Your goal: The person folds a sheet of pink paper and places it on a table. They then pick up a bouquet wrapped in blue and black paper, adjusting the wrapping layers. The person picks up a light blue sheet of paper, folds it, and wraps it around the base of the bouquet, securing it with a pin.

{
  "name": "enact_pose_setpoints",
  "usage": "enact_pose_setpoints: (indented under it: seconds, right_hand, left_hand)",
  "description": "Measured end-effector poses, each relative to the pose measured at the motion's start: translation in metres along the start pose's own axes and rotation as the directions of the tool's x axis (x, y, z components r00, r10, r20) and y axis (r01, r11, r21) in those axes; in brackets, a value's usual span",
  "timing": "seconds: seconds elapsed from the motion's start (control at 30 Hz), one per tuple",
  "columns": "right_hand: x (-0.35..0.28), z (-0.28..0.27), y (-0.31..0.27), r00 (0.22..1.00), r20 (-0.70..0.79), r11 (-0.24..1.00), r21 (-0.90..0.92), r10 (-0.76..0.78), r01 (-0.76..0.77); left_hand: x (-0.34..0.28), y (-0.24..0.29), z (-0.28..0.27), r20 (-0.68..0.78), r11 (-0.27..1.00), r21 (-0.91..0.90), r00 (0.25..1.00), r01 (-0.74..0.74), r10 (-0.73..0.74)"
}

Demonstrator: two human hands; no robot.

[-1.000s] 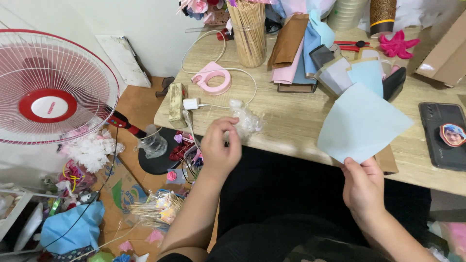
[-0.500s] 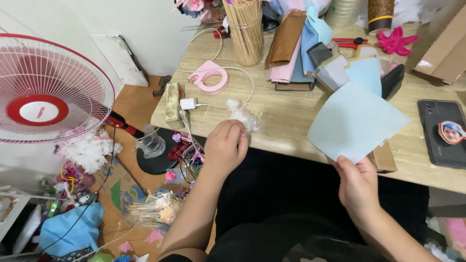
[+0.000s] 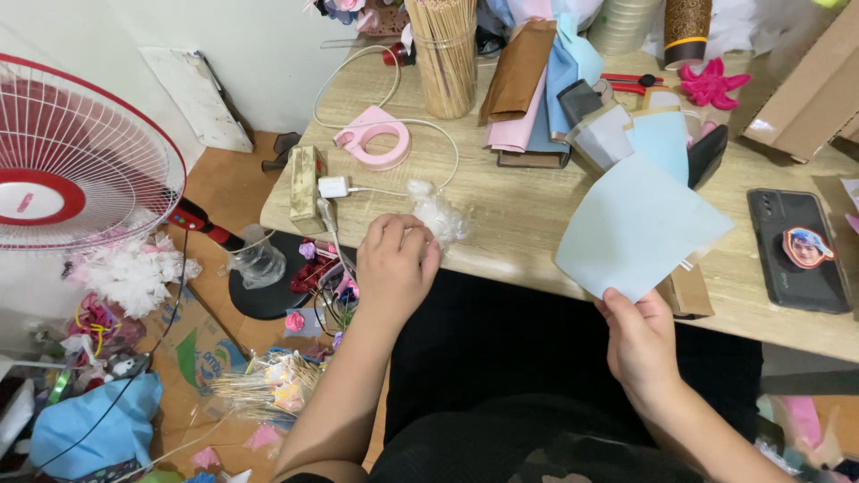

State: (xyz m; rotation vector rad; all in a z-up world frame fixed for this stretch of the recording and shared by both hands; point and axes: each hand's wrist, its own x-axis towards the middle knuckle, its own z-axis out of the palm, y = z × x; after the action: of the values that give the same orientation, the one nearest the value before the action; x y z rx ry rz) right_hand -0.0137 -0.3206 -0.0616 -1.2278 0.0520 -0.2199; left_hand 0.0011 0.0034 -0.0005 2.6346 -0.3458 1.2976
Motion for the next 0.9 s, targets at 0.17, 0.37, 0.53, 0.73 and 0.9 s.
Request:
enact_pose_setpoints:
  seconds: [0.17, 0.37, 0.53, 0.73, 0.9]
  right_hand:
    - [0.002, -0.006, 0.011, 1.0, -0.003, 1.0, 0.014, -0.006, 0.006]
    - [-0.007, 0.002, -0.006, 0.998, 0.047, 0.999, 0.024, -0.033, 0.032]
    - [-0.009, 0.001, -0.01, 0.996, 0.051, 0.993, 0.104, -0.069, 0.063]
    - [-0.009, -0.011, -0.006, 0.965, 0.194, 0.958, 0.257, -0.178, 0.125]
    - [-0.009, -0.001, -0.028, 0.929, 0.317, 0.843, 0.538, -0.191, -0.01]
  left_hand:
    - [0.006, 0.005, -0.012, 0.059, 0.999, -0.012, 0.998, 0.036, -0.036]
    - [0.012, 0.013, -0.032, 0.214, 0.995, 0.004, 0.971, 0.104, -0.103]
    - [0.01, 0.007, -0.039, 0.169, 0.993, -0.034, 0.98, 0.115, -0.107]
    - [0.008, 0.02, -0.035, 0.122, 0.901, -0.413, 0.989, 0.13, -0.087]
    - [-0.04, 0.066, 0.017, 0.747, -0.243, -0.501, 0.557, 0.83, 0.362]
